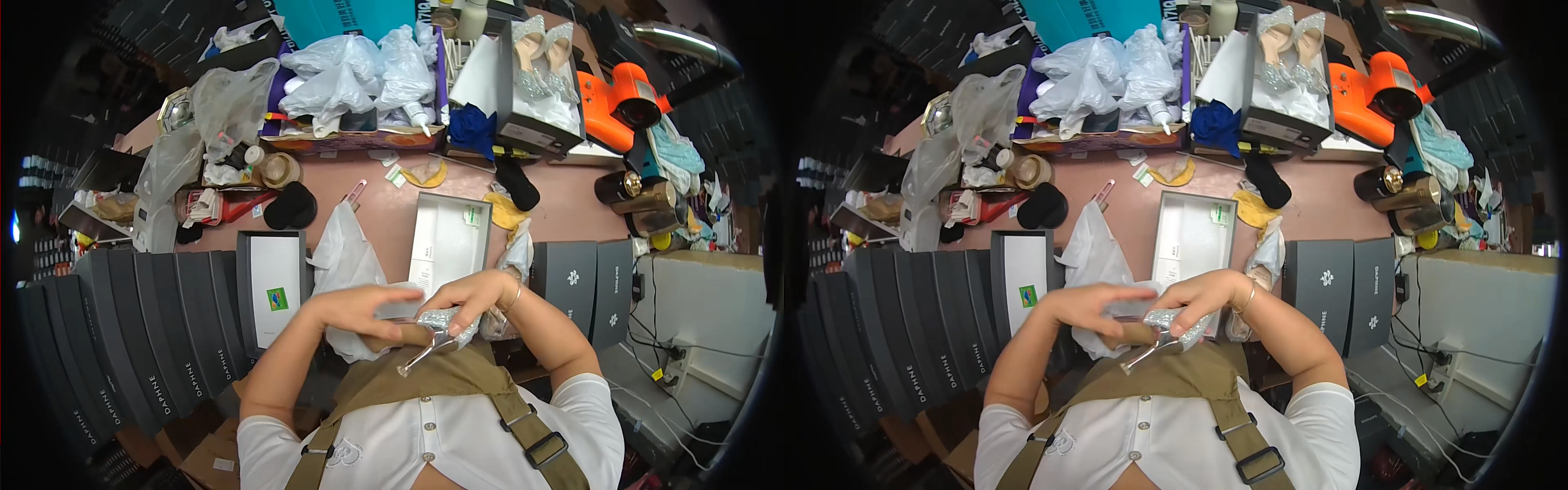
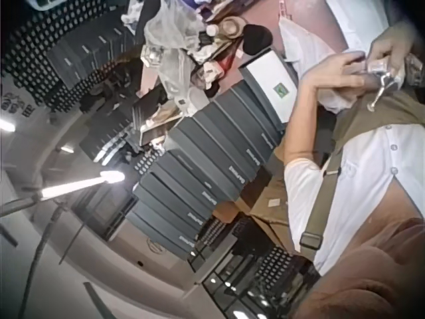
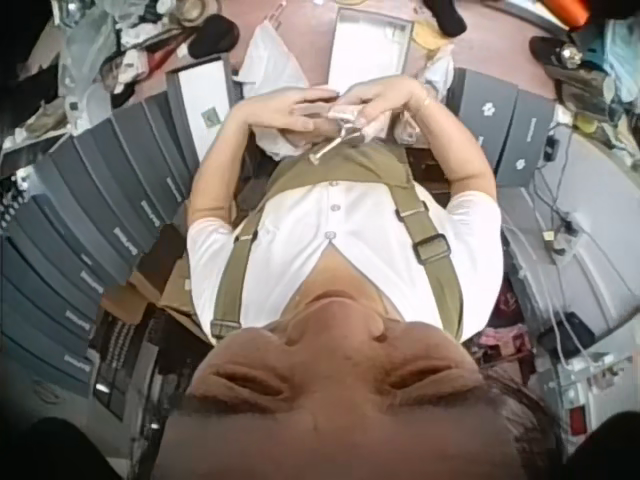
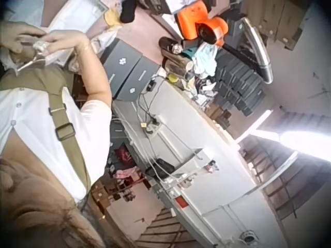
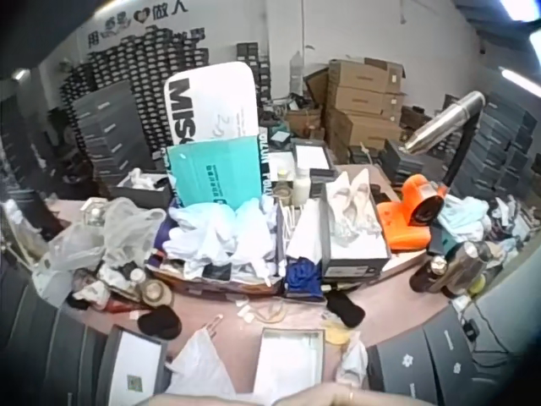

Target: Clean shoe soles with a brush and pack high-heeled shoes into boxes with wrapping paper.

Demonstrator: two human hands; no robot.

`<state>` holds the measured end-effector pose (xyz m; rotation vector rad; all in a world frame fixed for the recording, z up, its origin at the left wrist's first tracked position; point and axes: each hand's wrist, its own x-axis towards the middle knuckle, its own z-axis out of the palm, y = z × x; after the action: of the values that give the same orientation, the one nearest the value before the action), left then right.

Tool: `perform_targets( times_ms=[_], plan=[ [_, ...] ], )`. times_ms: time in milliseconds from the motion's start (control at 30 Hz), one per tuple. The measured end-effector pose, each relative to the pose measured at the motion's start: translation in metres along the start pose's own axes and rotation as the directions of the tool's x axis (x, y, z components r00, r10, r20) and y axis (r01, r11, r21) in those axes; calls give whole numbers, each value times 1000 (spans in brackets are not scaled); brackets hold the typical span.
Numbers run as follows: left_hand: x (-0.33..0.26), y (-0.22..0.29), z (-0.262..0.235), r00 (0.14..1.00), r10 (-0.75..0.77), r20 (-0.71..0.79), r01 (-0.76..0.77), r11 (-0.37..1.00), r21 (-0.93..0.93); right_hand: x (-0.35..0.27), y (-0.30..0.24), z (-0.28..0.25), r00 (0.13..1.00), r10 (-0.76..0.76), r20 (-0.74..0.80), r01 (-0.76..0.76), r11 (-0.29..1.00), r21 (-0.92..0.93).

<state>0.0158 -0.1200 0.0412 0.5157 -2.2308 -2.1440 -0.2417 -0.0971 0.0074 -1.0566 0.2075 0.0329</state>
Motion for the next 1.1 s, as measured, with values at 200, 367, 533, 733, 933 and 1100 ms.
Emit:
perform_targets(
  times_ms=[200, 367, 533, 733, 933, 1100],
  plan=[
    [-8, -39, 16, 954, -111, 280, 272, 716, -643, 22, -52, -123, 550, -146, -822, -618, 591, -518],
    [-3, -64, 10, 875, -269, -403, -251, 460, -851, 69, -26, -192, 321, 18, -947, -917, 255, -306],
    [5, -62, 11, 755, -395, -524, -440, 287, -851, 84, 0, -216, 306, 20, -952, -934, 197, -296],
    [-4, -53, 22, 697, -397, -597, -555, 227, -800, 34, -34, -120, 490, -365, -792, 310, 922, -233],
    [9, -31, 38, 641, -244, -728, -597, 437, -673, 27, -7, -19, 545, -369, -753, 721, 664, 196],
    [-11, -16, 64, 617, -314, -721, -538, 501, -678, 17, 2, 14, 498, -299, -814, 672, 726, 144]
  ],
)
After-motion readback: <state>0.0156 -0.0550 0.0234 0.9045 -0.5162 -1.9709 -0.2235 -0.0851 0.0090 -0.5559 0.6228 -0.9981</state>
